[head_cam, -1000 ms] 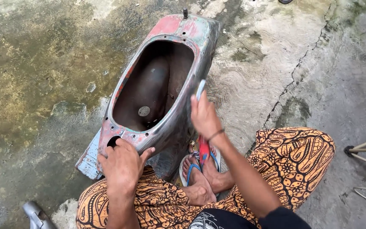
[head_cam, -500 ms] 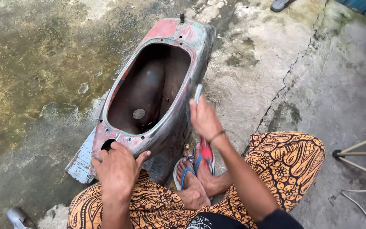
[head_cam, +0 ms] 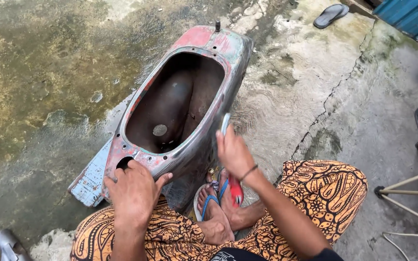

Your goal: The person scrubs the exterior surface of a large, hollow metal part using a wire brush. They hold the part steady with their left hand while vigorously brushing the sides and edges with their right hand.

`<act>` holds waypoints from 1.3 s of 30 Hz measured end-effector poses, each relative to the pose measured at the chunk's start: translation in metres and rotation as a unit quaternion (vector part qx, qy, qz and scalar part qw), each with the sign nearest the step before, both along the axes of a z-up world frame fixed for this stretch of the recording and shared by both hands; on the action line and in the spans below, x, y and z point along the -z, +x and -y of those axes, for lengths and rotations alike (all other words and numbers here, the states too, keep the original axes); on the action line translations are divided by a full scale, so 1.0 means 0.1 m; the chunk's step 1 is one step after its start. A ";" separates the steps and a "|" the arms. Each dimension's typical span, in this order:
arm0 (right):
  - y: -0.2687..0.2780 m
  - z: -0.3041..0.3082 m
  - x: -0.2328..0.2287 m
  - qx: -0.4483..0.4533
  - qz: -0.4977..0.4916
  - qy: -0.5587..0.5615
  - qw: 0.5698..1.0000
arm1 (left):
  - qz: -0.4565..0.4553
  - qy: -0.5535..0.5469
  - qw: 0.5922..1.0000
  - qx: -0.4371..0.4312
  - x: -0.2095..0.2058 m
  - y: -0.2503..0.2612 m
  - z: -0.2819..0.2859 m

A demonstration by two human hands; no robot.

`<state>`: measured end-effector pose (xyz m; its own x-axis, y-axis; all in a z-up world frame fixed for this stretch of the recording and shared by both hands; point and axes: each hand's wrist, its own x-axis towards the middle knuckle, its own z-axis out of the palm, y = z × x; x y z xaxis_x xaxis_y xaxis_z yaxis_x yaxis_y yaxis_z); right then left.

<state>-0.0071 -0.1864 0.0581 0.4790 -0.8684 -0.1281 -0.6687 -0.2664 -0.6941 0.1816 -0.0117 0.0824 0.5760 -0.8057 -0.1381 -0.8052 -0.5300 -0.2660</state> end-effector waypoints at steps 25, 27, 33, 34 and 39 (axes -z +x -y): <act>0.06 0.47 -0.04 0.025 -0.002 -0.040 0.999 | -0.031 0.025 0.999 -0.021 -0.04 0.00 0.04; 0.06 0.18 -0.10 0.015 0.000 -0.016 1.000 | -0.015 0.013 1.000 -0.013 0.02 0.00 0.05; 0.03 0.04 -0.02 -0.021 0.003 -0.027 0.999 | -0.004 0.002 1.000 -0.001 -0.19 -0.06 0.00; 0.04 0.23 -0.07 -0.006 0.013 -0.032 0.999 | -0.090 0.019 0.995 -0.028 -0.38 -0.05 0.08; -0.06 0.83 0.26 0.034 0.144 0.001 0.989 | -0.211 0.034 0.976 -0.054 -0.62 0.03 0.15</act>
<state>-0.0135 -0.2694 0.0322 0.4364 -0.8998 0.0039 -0.4597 -0.2267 -0.8586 0.1850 -0.0263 0.1445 0.5376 -0.7247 -0.4311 -0.7911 -0.6104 0.0394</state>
